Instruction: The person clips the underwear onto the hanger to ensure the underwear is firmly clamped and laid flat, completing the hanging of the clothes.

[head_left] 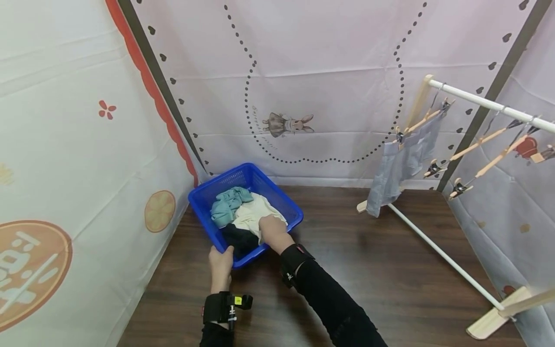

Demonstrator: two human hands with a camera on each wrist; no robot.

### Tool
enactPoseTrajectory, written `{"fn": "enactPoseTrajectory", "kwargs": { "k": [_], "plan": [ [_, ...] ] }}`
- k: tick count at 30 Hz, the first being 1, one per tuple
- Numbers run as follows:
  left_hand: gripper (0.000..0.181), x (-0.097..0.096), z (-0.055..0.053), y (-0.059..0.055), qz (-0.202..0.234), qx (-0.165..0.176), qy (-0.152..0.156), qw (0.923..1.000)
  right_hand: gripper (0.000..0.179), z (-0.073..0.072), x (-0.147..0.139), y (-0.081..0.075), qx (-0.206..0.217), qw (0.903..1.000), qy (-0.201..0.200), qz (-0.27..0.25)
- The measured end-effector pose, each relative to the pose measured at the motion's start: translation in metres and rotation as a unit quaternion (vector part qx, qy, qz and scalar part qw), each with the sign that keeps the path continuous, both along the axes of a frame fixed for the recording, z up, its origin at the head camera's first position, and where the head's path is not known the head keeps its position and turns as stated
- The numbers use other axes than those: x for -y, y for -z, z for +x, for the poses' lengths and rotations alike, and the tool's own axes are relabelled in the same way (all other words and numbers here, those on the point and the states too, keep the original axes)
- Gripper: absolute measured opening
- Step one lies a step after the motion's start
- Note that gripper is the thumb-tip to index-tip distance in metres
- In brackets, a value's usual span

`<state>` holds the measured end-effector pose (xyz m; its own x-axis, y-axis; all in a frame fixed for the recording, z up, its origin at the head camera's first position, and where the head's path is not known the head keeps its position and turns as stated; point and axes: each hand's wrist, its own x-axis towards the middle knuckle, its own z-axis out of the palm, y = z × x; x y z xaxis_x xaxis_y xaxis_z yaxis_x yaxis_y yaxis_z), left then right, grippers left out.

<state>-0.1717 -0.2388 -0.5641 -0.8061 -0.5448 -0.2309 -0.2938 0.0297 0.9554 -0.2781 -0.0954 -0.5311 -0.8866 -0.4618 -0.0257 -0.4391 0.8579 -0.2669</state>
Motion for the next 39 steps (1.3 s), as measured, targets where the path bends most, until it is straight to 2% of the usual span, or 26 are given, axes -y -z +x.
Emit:
{"fn": "enactPoseTrajectory", "kwargs": {
  "k": [4, 7, 11, 15, 17, 21, 24, 28, 33, 35, 39],
  "plan": [
    [0.059, 0.000, 0.001, 0.000, 0.006, -0.004, -0.001, 1.0000, 0.017, 0.002, -0.008, -0.001, -0.028, 0.9975, -0.007, -0.064],
    [0.060, 0.000, 0.001, 0.000, 0.006, -0.003, -0.003, 1.0000, 0.020, 0.003, -0.015, -0.004, -0.034, 0.9908, -0.003, -0.131],
    [0.060, -0.001, 0.001, 0.000, 0.002, -0.003, -0.003, 1.0000, 0.021, 0.004, -0.027, -0.005, -0.028, 0.9762, 0.010, -0.215],
    [0.062, -0.005, 0.002, 0.000, 0.003, -0.006, 0.001, 1.0000, 0.021, 0.004, -0.041, -0.005, -0.044, 0.9596, 0.025, -0.277],
    [0.064, -0.006, 0.002, -0.001, 0.007, -0.005, 0.003, 1.0000, 0.020, 0.004, -0.046, -0.010, -0.060, 0.9482, 0.031, -0.310],
    [0.065, -0.005, 0.002, -0.003, 0.009, -0.008, 0.002, 0.9999, 0.020, 0.007, -0.055, -0.029, -0.086, 0.9192, 0.045, -0.381],
    [0.065, -0.003, 0.001, -0.004, 0.007, -0.012, -0.001, 0.9999, 0.018, 0.012, -0.060, -0.049, -0.105, 0.8999, 0.048, -0.421],
    [0.067, -0.002, 0.000, -0.004, 0.007, -0.014, 0.001, 0.9999, 0.017, 0.018, -0.068, -0.080, -0.128, 0.8812, 0.051, -0.452],
    [0.069, -0.001, 0.001, -0.003, 0.008, -0.004, 0.007, 0.9999, 0.020, 0.029, -0.084, -0.115, -0.138, 0.8536, 0.050, -0.500],
    [0.069, 0.000, 0.001, -0.003, 0.008, -0.001, 0.008, 0.9999, 0.020, 0.035, -0.091, -0.125, -0.149, 0.8431, 0.052, -0.514],
    [0.065, 0.000, 0.000, -0.003, 0.007, -0.005, 0.007, 0.9999, 0.020, 0.047, -0.110, -0.135, -0.170, 0.8297, 0.065, -0.528]
  ]
}}
